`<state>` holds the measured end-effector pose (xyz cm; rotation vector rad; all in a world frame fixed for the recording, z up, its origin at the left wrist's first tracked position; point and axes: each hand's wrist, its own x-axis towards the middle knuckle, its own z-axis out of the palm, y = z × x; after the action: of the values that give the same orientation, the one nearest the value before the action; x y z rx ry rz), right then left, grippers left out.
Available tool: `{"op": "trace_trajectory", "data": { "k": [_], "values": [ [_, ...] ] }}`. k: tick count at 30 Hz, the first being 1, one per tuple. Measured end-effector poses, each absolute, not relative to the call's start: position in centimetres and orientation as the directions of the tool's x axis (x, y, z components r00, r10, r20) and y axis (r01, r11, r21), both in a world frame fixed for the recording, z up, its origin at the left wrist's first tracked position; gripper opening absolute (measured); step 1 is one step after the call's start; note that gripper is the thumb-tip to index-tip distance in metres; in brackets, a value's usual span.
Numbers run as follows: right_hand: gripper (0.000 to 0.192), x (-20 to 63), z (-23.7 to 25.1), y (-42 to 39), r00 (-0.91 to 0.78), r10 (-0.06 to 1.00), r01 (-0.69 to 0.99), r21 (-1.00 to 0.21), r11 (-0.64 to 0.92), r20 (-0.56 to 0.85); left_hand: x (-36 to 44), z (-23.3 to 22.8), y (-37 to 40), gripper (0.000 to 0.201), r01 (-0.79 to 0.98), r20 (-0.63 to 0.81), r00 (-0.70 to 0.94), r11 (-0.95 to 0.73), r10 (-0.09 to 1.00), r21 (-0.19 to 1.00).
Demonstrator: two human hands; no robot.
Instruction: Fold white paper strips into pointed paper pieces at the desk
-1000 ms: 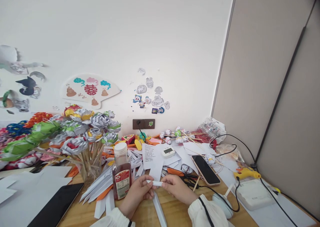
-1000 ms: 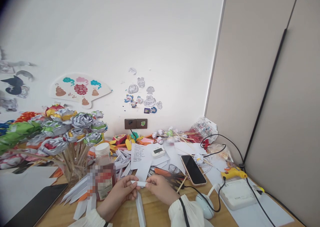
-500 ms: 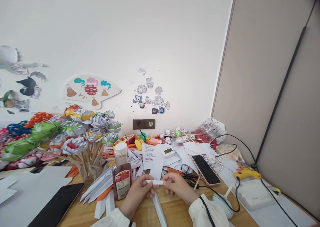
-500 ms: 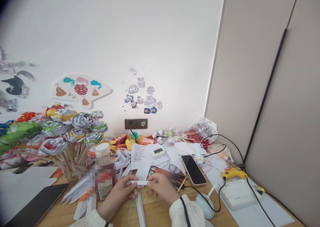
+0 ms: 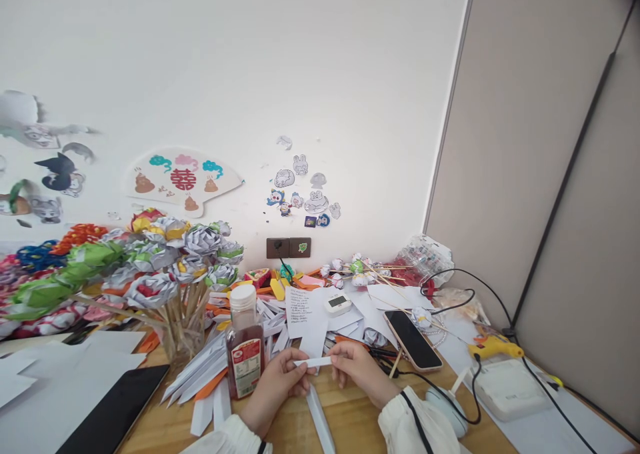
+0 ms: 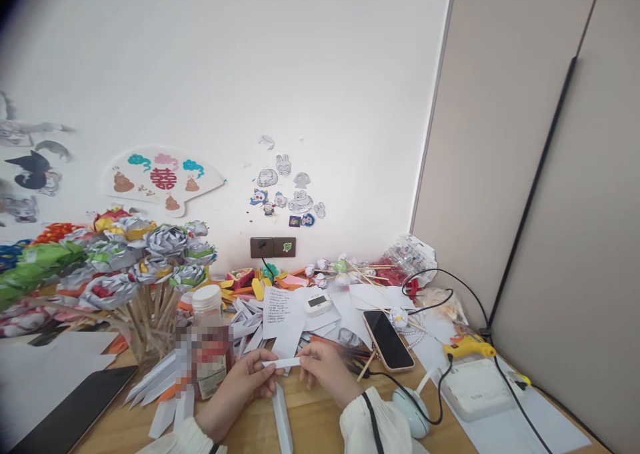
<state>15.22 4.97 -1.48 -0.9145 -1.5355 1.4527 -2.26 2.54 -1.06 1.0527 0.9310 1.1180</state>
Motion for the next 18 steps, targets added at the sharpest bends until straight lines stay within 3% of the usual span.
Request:
{"op": "trace_trajectory", "data": {
  "k": [18],
  "values": [
    [0.033,15.53,-1.79,5.19,-0.424,0.899,-0.109,-0.992,0.068,0.108,-2.18,-0.79,2.32,0.03,-0.255,-0.063,0.194,0.112,0.979,0.96]
  ]
}}
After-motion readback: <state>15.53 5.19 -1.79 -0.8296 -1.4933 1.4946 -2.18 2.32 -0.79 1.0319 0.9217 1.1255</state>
